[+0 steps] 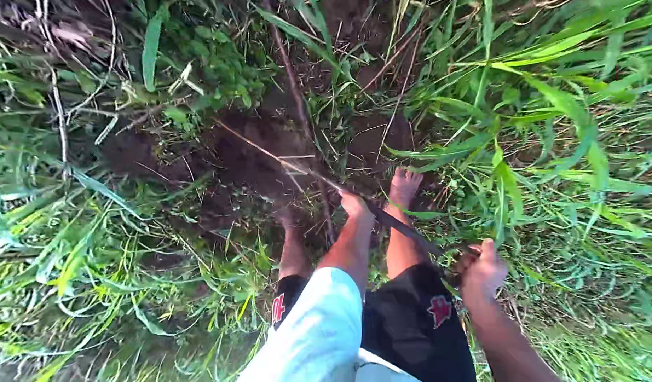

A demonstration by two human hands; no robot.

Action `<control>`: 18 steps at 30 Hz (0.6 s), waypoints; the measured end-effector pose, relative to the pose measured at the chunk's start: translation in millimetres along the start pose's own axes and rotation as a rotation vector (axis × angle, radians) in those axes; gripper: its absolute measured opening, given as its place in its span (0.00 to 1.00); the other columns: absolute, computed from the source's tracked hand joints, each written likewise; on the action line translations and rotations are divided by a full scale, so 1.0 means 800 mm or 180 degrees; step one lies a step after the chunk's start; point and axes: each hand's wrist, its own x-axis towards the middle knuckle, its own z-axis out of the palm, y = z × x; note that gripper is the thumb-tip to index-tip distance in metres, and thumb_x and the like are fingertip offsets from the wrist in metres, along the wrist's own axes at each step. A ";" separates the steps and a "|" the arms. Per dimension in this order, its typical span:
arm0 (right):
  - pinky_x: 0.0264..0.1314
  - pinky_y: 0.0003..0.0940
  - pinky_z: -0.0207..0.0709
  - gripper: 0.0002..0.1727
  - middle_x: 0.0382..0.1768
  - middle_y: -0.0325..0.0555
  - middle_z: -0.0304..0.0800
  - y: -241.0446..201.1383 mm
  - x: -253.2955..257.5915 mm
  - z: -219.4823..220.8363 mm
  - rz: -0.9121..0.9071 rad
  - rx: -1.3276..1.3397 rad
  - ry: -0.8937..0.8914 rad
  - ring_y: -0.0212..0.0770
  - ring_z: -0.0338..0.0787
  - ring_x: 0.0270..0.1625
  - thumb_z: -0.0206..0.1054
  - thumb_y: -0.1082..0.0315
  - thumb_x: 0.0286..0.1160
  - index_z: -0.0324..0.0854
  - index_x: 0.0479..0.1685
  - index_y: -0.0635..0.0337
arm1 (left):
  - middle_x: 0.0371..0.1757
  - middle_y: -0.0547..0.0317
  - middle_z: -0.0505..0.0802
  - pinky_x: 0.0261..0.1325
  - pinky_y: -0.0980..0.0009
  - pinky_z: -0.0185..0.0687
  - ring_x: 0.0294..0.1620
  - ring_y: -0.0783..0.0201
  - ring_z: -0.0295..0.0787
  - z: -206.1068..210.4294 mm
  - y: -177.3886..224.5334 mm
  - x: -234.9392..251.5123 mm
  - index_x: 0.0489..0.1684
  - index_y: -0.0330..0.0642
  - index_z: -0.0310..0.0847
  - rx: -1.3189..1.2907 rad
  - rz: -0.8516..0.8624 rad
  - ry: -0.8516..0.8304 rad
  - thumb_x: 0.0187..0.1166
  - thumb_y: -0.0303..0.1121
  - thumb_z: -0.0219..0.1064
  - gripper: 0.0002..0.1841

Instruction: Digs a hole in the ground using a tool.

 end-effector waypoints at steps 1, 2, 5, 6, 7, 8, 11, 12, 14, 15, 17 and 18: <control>0.11 0.34 0.70 0.27 0.09 0.31 0.67 -0.008 -0.035 0.001 -0.0027 0.0142 -0.0126 0.32 0.67 0.08 0.48 0.45 0.92 0.78 0.28 0.53 | 0.24 0.56 0.81 0.21 0.60 0.81 0.18 0.60 0.78 -0.016 0.028 0.012 0.47 0.43 0.73 -0.0309 -0.0066 -0.0130 0.89 0.68 0.31 0.37; 0.10 0.33 0.69 0.25 0.08 0.30 0.65 -0.014 -0.063 0.001 -0.0133 0.0298 -0.0237 0.31 0.65 0.08 0.50 0.47 0.91 0.77 0.26 0.51 | 0.23 0.58 0.79 0.21 0.61 0.80 0.17 0.61 0.76 -0.035 0.053 0.026 0.46 0.45 0.70 -0.0588 -0.0165 -0.0358 0.89 0.69 0.30 0.36; 0.10 0.33 0.68 0.23 0.08 0.30 0.66 -0.016 -0.092 -0.005 -0.0470 0.0469 -0.0325 0.31 0.66 0.07 0.50 0.52 0.91 0.77 0.25 0.51 | 0.23 0.61 0.78 0.27 0.60 0.82 0.20 0.62 0.77 -0.070 0.075 0.034 0.39 0.49 0.71 -0.0632 -0.0224 -0.0953 0.85 0.73 0.30 0.37; 0.10 0.32 0.69 0.22 0.08 0.29 0.66 -0.018 -0.089 -0.009 -0.0624 0.0466 -0.0322 0.31 0.66 0.07 0.50 0.53 0.90 0.77 0.25 0.51 | 0.21 0.62 0.78 0.27 0.61 0.80 0.19 0.62 0.76 -0.071 0.074 0.028 0.36 0.50 0.71 -0.0655 -0.0180 -0.1060 0.83 0.75 0.30 0.38; 0.11 0.32 0.70 0.22 0.08 0.29 0.68 -0.028 -0.080 -0.014 -0.0873 0.0422 -0.0371 0.30 0.68 0.08 0.48 0.55 0.90 0.77 0.26 0.50 | 0.20 0.62 0.77 0.25 0.62 0.80 0.18 0.63 0.75 -0.061 0.077 0.020 0.35 0.50 0.71 -0.0821 -0.0157 -0.1164 0.82 0.77 0.29 0.40; 0.12 0.31 0.71 0.22 0.08 0.28 0.69 -0.040 -0.070 -0.024 -0.1146 0.0345 -0.0417 0.30 0.69 0.08 0.47 0.56 0.90 0.78 0.27 0.50 | 0.20 0.63 0.76 0.24 0.63 0.80 0.17 0.64 0.74 -0.053 0.080 0.008 0.36 0.50 0.69 -0.1056 -0.0198 -0.1286 0.81 0.77 0.27 0.40; 0.13 0.32 0.75 0.22 0.09 0.27 0.72 -0.083 -0.067 -0.075 -0.1784 0.0040 -0.0506 0.30 0.71 0.09 0.44 0.59 0.89 0.79 0.27 0.49 | 0.17 0.66 0.74 0.23 0.64 0.79 0.16 0.65 0.74 -0.080 0.073 -0.051 0.33 0.55 0.69 -0.1778 -0.0472 -0.1577 0.76 0.81 0.24 0.41; 0.12 0.31 0.74 0.22 0.10 0.26 0.73 -0.111 -0.074 -0.084 -0.1968 -0.0029 -0.0546 0.29 0.71 0.09 0.43 0.60 0.88 0.79 0.27 0.48 | 0.17 0.66 0.74 0.24 0.64 0.80 0.16 0.65 0.75 -0.097 0.081 -0.075 0.33 0.55 0.69 -0.2017 -0.0432 -0.1721 0.76 0.81 0.23 0.42; 0.13 0.26 0.75 0.20 0.15 0.22 0.80 -0.169 -0.117 -0.103 -0.2589 -0.0198 -0.0773 0.25 0.74 0.11 0.44 0.63 0.86 0.82 0.29 0.47 | 0.17 0.66 0.74 0.27 0.62 0.80 0.18 0.64 0.74 -0.147 0.108 -0.129 0.34 0.53 0.69 -0.2513 -0.0283 -0.1890 0.78 0.78 0.18 0.43; 0.17 0.23 0.76 0.19 0.19 0.20 0.84 -0.197 -0.150 -0.115 -0.3071 -0.0335 -0.1004 0.21 0.77 0.15 0.47 0.63 0.85 0.84 0.31 0.46 | 0.16 0.67 0.74 0.26 0.63 0.79 0.17 0.65 0.74 -0.179 0.121 -0.158 0.33 0.52 0.69 -0.2740 -0.0229 -0.1852 0.79 0.77 0.16 0.43; 0.36 0.18 0.83 0.14 0.33 0.19 0.91 -0.252 -0.232 -0.137 -0.4129 -0.0827 -0.1670 0.17 0.87 0.32 0.57 0.53 0.87 0.90 0.42 0.41 | 0.11 0.70 0.70 0.18 0.69 0.73 0.11 0.68 0.69 -0.239 0.156 -0.211 0.24 0.53 0.68 -0.3126 -0.0222 -0.1528 0.80 0.74 0.16 0.42; 0.46 0.19 0.84 0.15 0.39 0.24 0.92 -0.278 -0.281 -0.147 -0.4596 -0.1206 -0.1981 0.19 0.89 0.40 0.61 0.47 0.86 0.89 0.50 0.41 | 0.09 0.71 0.68 0.15 0.73 0.69 0.08 0.70 0.66 -0.263 0.174 -0.232 0.20 0.54 0.65 -0.3253 -0.0291 -0.1339 0.82 0.73 0.17 0.41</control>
